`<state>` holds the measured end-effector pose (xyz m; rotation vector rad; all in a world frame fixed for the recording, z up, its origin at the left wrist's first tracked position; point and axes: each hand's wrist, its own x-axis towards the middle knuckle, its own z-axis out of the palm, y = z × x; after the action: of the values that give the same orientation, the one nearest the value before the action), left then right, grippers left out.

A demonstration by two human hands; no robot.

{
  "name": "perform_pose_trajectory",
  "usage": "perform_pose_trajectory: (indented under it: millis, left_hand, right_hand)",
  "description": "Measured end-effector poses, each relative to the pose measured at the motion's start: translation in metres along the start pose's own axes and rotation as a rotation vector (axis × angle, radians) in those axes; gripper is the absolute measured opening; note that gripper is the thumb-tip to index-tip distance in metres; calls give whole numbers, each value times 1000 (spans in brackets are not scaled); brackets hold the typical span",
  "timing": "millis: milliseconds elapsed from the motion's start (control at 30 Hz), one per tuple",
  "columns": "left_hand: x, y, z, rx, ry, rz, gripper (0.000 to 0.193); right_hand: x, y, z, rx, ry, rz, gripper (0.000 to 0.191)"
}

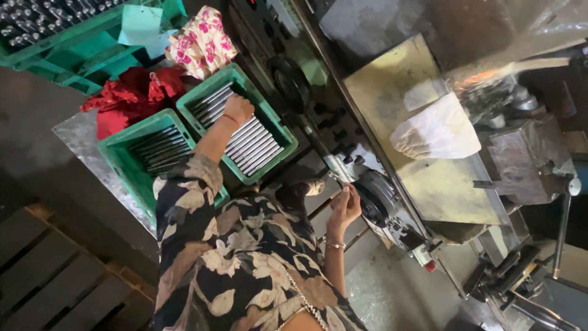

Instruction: The person repeatedly picks up metal rods from a green crate, places them into a grinding machine, and operates a lever to grind the ends. After each grind, the person removes the rod and places it back into the crate. The process is repeated for multiple rods.

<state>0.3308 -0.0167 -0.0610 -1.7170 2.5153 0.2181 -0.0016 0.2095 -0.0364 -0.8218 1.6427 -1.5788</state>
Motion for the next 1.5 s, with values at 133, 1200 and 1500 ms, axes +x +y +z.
perform_pose_trajectory:
  millis: [133, 1200, 1500]
  left_hand:
    - [18, -4, -10, 84, -91, -83, 29]
    - [15, 61, -68, 86, -608, -191, 90]
    - [33, 55, -29, 50, -511, -173, 61]
  right_hand:
    - [-2, -3, -10, -75, 73, 3, 24]
    - [-32, -8, -71, -14, 294, 2, 25]
    - [-11, -17, -61, 57, 304, -17, 24]
